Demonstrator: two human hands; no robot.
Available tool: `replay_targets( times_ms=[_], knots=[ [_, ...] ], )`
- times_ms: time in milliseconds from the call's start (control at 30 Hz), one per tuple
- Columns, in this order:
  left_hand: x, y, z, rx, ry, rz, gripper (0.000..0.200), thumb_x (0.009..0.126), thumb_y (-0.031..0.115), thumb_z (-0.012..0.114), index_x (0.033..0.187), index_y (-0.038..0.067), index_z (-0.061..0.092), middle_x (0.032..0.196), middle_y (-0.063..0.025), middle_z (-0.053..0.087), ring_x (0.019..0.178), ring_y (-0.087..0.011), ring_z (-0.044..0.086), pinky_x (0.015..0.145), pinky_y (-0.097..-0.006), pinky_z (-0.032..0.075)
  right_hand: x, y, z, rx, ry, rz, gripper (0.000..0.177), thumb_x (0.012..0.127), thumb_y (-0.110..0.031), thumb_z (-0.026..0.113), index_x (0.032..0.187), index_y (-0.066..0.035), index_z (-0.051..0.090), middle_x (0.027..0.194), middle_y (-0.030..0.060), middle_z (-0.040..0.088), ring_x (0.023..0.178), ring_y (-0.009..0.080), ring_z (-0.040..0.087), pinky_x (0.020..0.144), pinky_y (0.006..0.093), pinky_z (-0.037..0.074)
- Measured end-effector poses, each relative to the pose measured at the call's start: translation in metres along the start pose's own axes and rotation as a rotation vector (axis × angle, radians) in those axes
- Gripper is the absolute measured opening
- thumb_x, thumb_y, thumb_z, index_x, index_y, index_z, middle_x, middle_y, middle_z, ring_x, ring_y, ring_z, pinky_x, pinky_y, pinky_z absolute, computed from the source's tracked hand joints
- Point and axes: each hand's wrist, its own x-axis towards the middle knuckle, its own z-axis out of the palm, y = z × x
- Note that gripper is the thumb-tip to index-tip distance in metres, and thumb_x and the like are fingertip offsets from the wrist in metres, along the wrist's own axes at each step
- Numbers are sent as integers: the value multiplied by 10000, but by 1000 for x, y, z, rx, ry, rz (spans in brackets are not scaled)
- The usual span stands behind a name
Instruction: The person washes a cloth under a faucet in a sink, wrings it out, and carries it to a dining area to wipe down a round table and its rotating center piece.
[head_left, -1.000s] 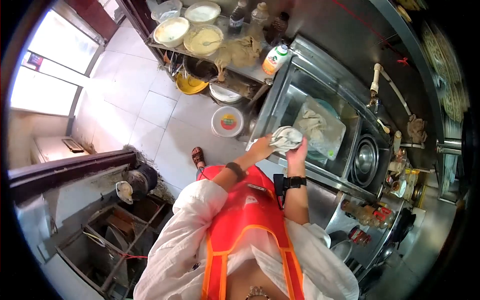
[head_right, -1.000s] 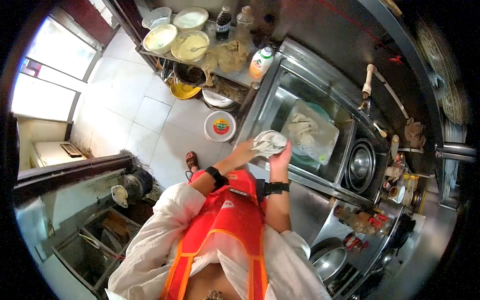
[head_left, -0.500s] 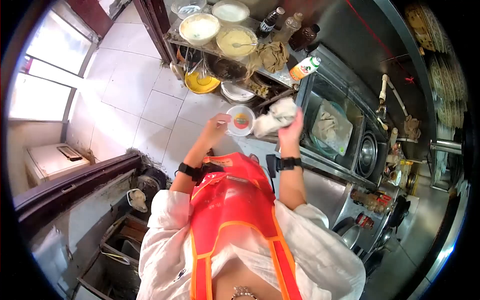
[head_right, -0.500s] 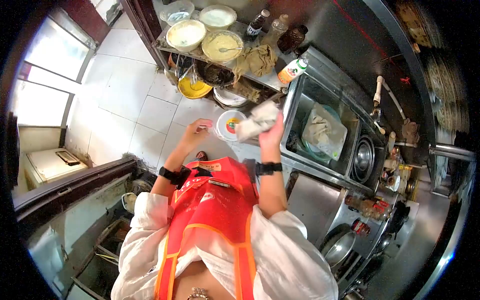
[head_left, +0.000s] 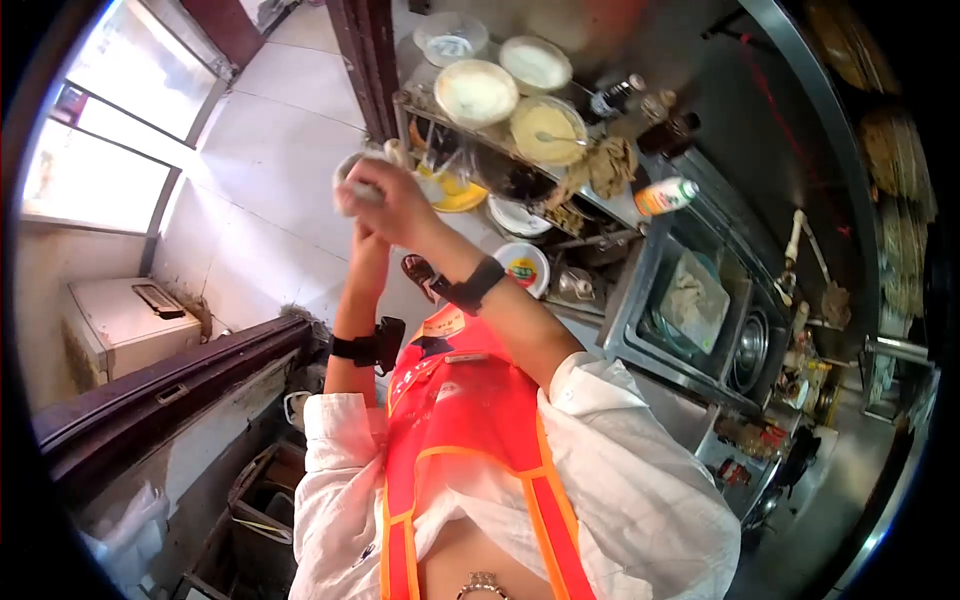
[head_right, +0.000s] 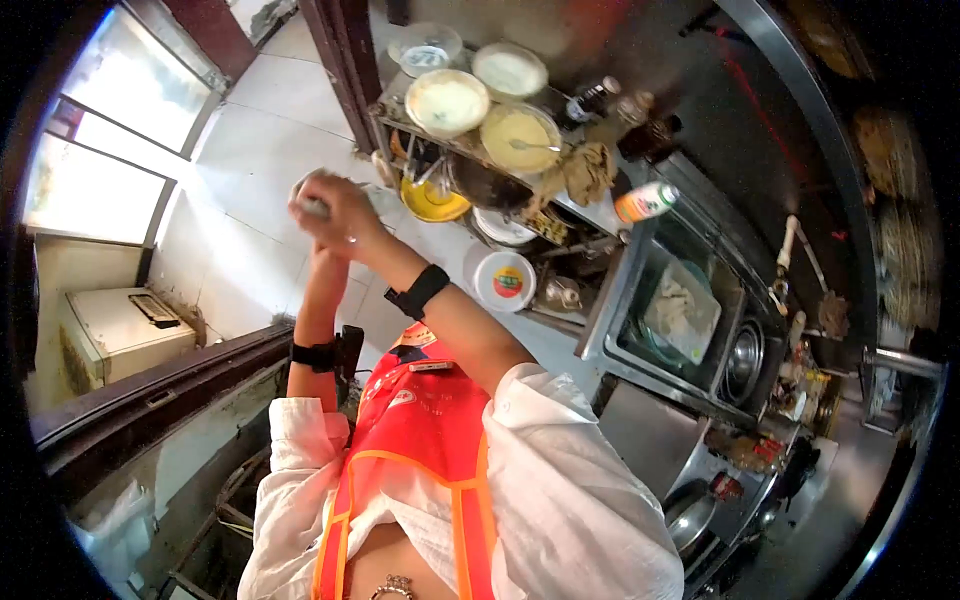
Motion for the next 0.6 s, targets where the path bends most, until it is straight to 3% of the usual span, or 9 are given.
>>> replay_targets(
  times_ms=[33,133,233,333,467,500,600],
  knots=[
    [10,9,-15,12,9,8,489,847,112,472,1291,22,288,1205,-88,429,1083,-162,445,894,-298,382,10,6,14,-63,-54,-80,210,725,-253,607,688,-63,525,772,93,553,771,267,533,721,370,402],
    [42,42,-59,-98,51,10,554,828,109,493,1316,42,241,1237,-85,394,1105,-165,430,910,-298,372,50,10,39,-97,-177,-218,191,748,-253,614,693,-93,527,740,37,547,781,212,521,773,331,332],
    [74,78,-95,-220,122,22,623,809,105,513,1342,62,194,1268,-81,360,1128,-168,414,927,-299,361,94,28,62,-66,-177,-200,174,750,-254,611,726,-97,542,763,19,555,807,199,523,796,324,313],
    [94,107,-119,-119,160,21,657,788,88,527,1348,73,184,1247,-75,386,1111,-166,432,915,-295,378,131,48,89,-101,-216,-156,155,741,-247,623,756,-107,557,774,8,562,829,189,523,811,326,303],
    [116,131,-161,-67,188,-7,575,787,65,519,1309,43,279,1184,-75,449,1079,-165,462,896,-303,402,181,66,123,28,-328,-64,149,735,-173,634,772,-49,558,783,49,577,703,182,551,656,306,413],
    [120,134,-172,-57,294,-36,448,812,81,504,1237,17,375,1148,-84,471,1055,-168,480,878,-301,417,191,72,137,96,-336,-55,161,745,-157,627,776,-18,553,785,75,583,665,170,557,588,286,440],
    [135,145,-212,-48,328,5,332,843,111,484,1151,-4,443,1106,-93,496,1027,-172,500,859,-304,432,223,84,169,75,-482,-9,172,749,-160,629,812,-19,553,767,78,580,698,167,565,619,284,446]
  ],
)
